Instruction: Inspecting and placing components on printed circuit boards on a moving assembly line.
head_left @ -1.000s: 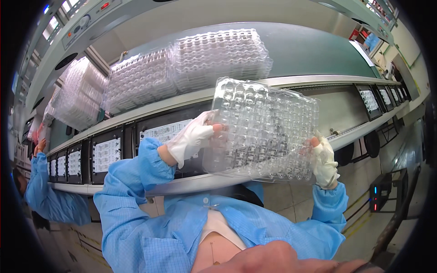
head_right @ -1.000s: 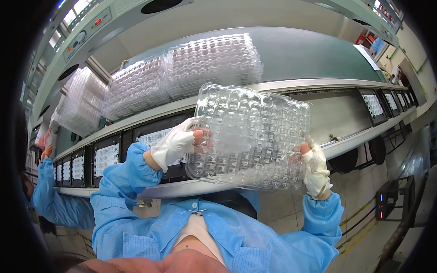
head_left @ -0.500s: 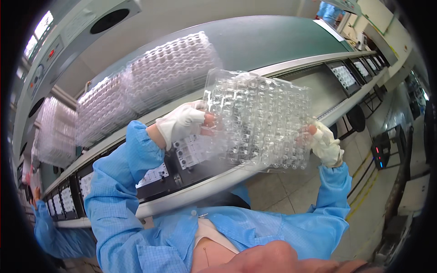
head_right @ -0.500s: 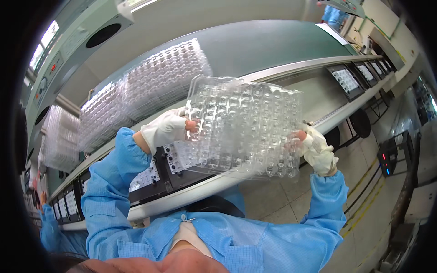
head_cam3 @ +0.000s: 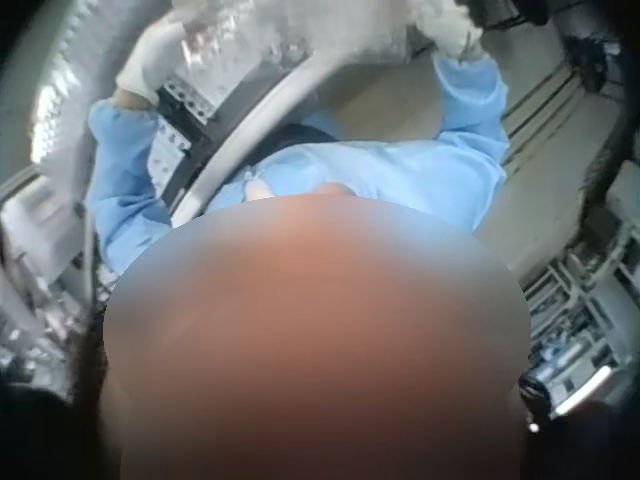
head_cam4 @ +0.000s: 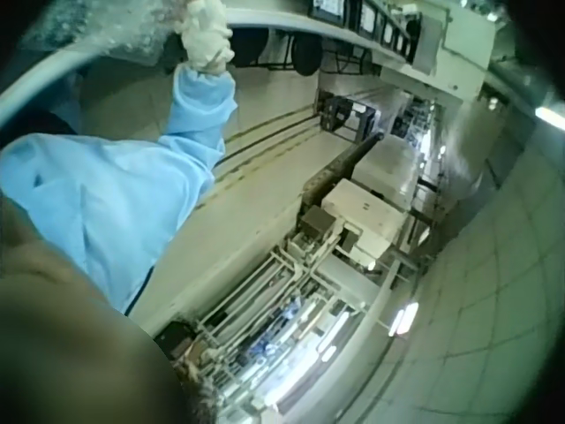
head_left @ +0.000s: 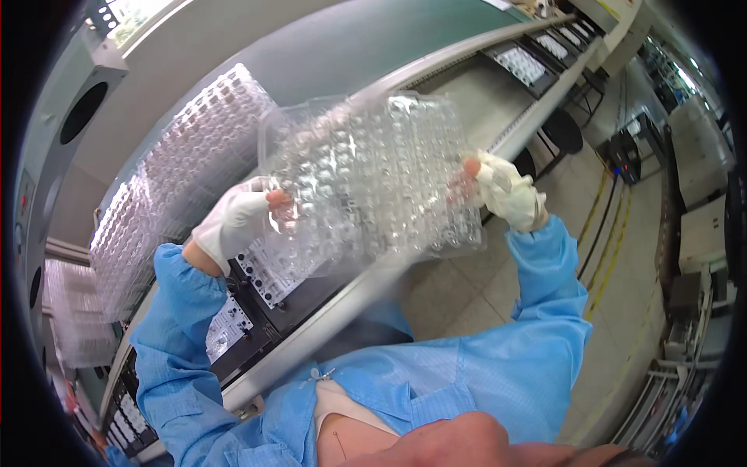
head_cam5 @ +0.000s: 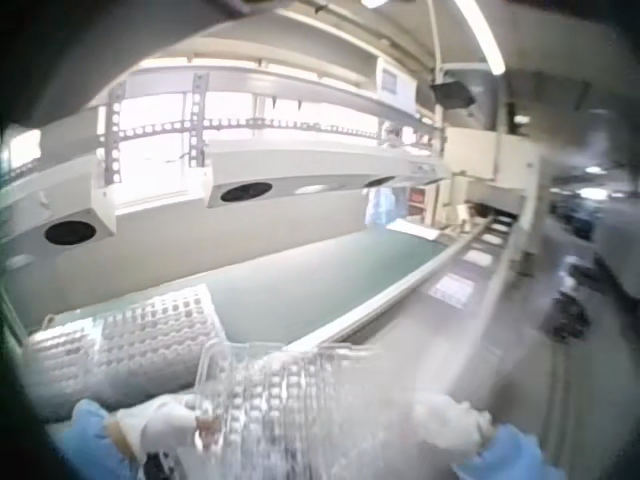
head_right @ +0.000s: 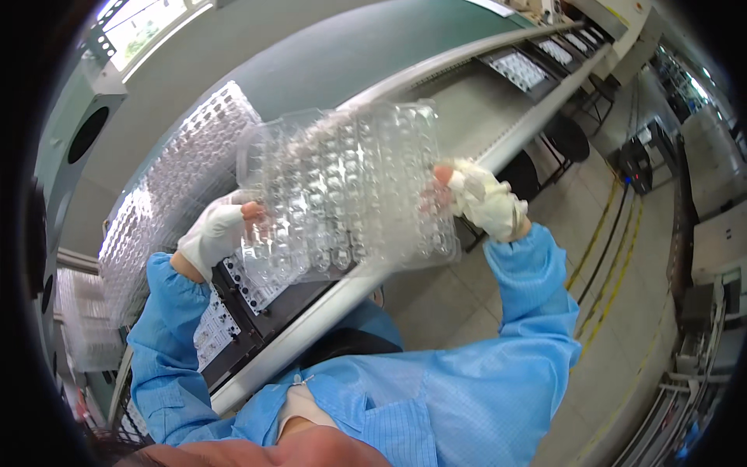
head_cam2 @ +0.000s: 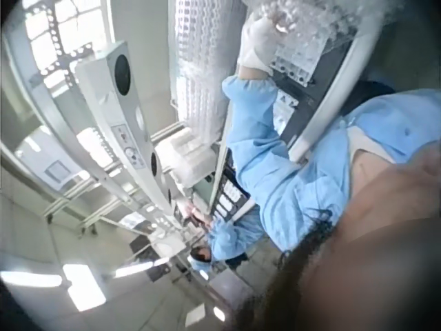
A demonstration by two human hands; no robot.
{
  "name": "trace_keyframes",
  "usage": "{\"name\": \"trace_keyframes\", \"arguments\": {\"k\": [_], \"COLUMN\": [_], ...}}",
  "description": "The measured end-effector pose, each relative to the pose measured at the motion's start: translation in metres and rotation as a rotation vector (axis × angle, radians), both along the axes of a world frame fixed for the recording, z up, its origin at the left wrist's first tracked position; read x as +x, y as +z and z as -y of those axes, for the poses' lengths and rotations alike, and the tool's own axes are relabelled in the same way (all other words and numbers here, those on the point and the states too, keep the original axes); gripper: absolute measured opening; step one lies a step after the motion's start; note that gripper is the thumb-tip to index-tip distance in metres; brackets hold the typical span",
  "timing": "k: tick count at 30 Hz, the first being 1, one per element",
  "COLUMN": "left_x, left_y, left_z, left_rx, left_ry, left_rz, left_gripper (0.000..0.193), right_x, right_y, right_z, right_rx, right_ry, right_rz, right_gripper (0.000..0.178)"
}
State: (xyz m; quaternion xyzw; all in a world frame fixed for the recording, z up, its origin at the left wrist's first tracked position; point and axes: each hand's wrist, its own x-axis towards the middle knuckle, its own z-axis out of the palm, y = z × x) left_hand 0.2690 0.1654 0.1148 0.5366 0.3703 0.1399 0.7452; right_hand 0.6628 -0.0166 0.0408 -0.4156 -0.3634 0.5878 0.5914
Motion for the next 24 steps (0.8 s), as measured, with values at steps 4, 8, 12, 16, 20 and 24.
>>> {"name": "trace_keyframes", "arguments": {"k": [4,8,12,16,20,24], "left_x": [-0.002,-0.015,-0.005,-0.001,0.006,0.014], "left_y": [0.004,-0.008,0.003,0.000,-0.004,0.001], "left_z": [-0.002,-0.015,-0.005,-0.014,-0.015,-0.024], "left_rx": [0.058,0.121,0.087,0.172,0.093,0.098], "left_ry": [0.095,0.111,0.094,0.021,0.087,0.031], "left_rz": [-0.005,-0.064,0.002,-0.032,0.005,-0.022], "left_gripper": [0.028,0.031,0.043,0.046,0.028,0.025], "right_x": [0.006,0.008,0.012,0.019,0.018,0.023], "right_y": [-0.007,-0.008,-0.002,-0.009,0.000,0.005], "right_z": [-0.023,-0.028,-0.027,-0.024,-0.022,-0.020], "right_rx": [-0.041,0.105,0.195,0.077,0.077,0.113], "right_ry": [0.015,0.134,0.244,0.154,0.181,0.115], "right_rz": [0.055,-0.001,-0.063,0.018,0.031,0.105], "right_gripper": [0.055,0.072,0.074,0.074,0.074,0.071]}}
